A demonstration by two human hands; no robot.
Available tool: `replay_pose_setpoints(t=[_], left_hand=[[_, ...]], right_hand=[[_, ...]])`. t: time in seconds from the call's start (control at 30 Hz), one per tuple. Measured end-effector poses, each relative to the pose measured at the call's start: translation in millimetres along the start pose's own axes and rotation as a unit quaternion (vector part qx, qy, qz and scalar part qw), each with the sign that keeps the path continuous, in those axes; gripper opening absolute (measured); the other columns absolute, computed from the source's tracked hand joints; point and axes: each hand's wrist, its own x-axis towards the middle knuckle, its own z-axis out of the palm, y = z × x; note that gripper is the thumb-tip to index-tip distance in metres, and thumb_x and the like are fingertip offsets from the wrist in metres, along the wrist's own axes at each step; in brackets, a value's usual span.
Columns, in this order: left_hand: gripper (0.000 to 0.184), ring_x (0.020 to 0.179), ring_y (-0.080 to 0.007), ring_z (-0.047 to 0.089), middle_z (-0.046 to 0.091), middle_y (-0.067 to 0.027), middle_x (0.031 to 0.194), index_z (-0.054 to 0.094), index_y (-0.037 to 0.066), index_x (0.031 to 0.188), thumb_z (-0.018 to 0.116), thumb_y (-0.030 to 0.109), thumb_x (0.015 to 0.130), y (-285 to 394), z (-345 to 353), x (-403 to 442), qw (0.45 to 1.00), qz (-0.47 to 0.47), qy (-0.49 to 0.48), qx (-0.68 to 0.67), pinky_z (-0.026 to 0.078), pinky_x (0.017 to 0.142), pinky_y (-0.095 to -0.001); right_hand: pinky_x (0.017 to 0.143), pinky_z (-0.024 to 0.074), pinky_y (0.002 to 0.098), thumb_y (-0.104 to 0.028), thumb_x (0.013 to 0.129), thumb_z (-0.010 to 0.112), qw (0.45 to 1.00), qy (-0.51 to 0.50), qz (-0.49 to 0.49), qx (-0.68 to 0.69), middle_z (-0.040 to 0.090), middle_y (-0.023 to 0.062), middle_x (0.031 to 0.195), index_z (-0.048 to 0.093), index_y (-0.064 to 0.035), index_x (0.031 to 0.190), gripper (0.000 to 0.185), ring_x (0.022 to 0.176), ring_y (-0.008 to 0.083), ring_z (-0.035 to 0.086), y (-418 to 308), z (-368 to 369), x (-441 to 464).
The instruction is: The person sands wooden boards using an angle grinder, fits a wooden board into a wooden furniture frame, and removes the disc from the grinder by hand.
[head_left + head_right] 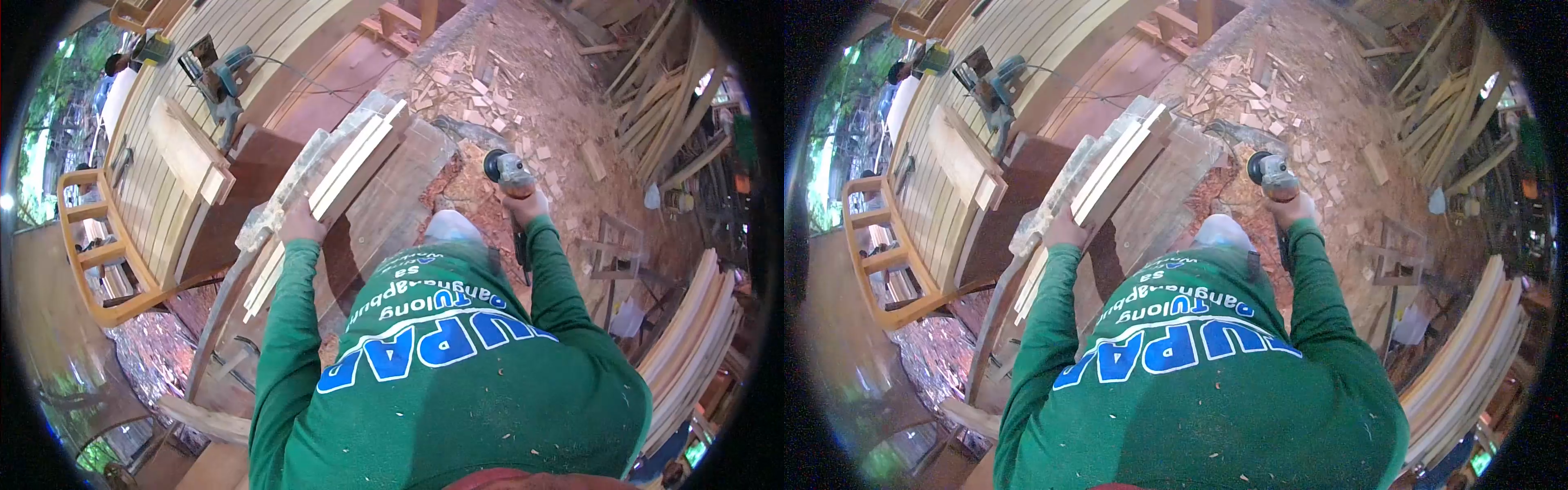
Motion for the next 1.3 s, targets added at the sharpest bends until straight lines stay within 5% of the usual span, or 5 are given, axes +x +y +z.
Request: replay_pose_setpoints(t=[0.67,0.83,0.97,1.1,1.3], left_hand=[[0.07,0.09,-0.0214,0.07,0.075,-0.0085,0.101,0.073,0.007,0.115,0.096,0.04,0.058,-4.9,45.7,8.1,0.93,0.083,-0.242,-0.263,0.054,0.085,-0.0353],[0.11,0.132,-0.0344,0.055,0.061,-0.0155,0.14,0.049,0.013,0.149,0.097,0.045,0.055,-1.5,34.3,-1.7,0.99,0.043,-0.12,-0.064,0.044,0.112,-0.0408],[0.133,0.15,-0.0484,0.022,0.027,-0.0302,0.16,0.018,0.014,0.162,0.088,0.063,0.06,-28.9,77.9,-12.1,0.976,-0.122,-0.136,-0.117,0.028,0.117,-0.0661],[0.144,0.153,-0.0519,0.004,0.006,-0.0295,0.166,0.011,0.012,0.163,0.088,0.071,0.056,-2.9,65.8,-23.5,0.919,-0.335,-0.208,-0.013,0.007,0.122,-0.0666],[0.148,0.153,-0.051,-0.002,0.005,-0.0335,0.164,0.005,0.001,0.161,0.087,0.07,0.058,-5.3,66.6,-26.6,0.895,-0.382,-0.205,-0.104,0.01,0.121,-0.0663]], right_hand=[[0.079,0.0555,0.0334,-0.029,0.07,0.083,0.985,-0.062,-0.098,0.13,0.077,0.0061,0.098,0.075,-0.0046,0.108,0.046,0.09,0.0167,0.071,-18.6,-36.0,10.4],[0.081,0.0563,0.0371,-0.029,0.069,0.083,0.997,-0.043,-0.063,0.002,0.076,0.0117,0.095,0.074,-0.0031,0.106,0.046,0.089,0.0216,0.073,-25.7,-41.9,23.2],[0.084,0.057,0.0399,-0.033,0.068,0.083,0.987,-0.101,-0.119,0.034,0.077,0.0145,0.097,0.074,-0.0059,0.11,0.05,0.095,0.027,0.075,-64.4,-38.3,11.1],[0.084,0.057,0.038,-0.033,0.069,0.083,0.956,-0.183,-0.221,0.06,0.077,0.0132,0.097,0.075,-0.0069,0.108,0.048,0.091,0.026,0.074,-59.2,9.4,50.2],[0.083,0.0569,0.0385,-0.035,0.068,0.084,0.95,-0.173,-0.26,0.008,0.076,0.0157,0.094,0.074,-0.0043,0.102,0.046,0.088,0.0291,0.074,-143.8,14.9,39.1]])
